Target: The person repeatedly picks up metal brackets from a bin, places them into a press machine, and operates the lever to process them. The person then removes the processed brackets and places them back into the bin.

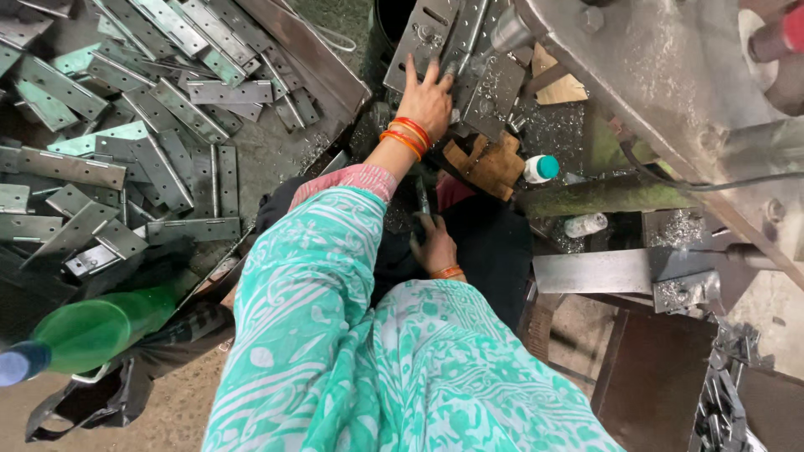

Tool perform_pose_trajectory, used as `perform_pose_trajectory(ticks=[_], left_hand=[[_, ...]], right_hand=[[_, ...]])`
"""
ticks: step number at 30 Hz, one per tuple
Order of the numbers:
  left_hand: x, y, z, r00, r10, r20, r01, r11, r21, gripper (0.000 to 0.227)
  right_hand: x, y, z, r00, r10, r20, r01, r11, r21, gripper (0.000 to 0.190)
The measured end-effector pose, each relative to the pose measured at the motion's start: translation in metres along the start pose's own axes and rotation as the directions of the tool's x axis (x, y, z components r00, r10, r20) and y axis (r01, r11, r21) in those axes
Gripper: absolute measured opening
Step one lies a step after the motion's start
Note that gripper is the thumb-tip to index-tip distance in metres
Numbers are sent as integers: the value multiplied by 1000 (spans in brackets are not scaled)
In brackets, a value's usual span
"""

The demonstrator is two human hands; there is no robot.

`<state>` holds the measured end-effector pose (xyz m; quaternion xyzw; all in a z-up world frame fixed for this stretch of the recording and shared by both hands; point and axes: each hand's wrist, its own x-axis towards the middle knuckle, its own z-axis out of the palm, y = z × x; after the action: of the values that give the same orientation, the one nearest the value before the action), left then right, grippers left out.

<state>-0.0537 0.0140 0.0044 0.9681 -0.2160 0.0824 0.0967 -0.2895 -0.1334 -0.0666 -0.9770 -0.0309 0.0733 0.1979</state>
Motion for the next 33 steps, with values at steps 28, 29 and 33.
perform_pose_trajectory(ticks=[28, 29, 33], left_hand=[[17, -4, 2, 993, -103, -58, 108, 991, 81, 38], [20, -3, 1, 994, -101, -39, 104, 991, 82, 38], [24, -5, -3, 996, -88, -19, 89, 993, 82, 37]], right_hand=[[46, -18, -78, 989, -85, 120, 101, 985, -137, 58], [48, -17, -80, 990, -73, 121, 91, 983, -157, 55], [35, -18, -56, 996, 16, 92, -1, 986, -164, 53]])
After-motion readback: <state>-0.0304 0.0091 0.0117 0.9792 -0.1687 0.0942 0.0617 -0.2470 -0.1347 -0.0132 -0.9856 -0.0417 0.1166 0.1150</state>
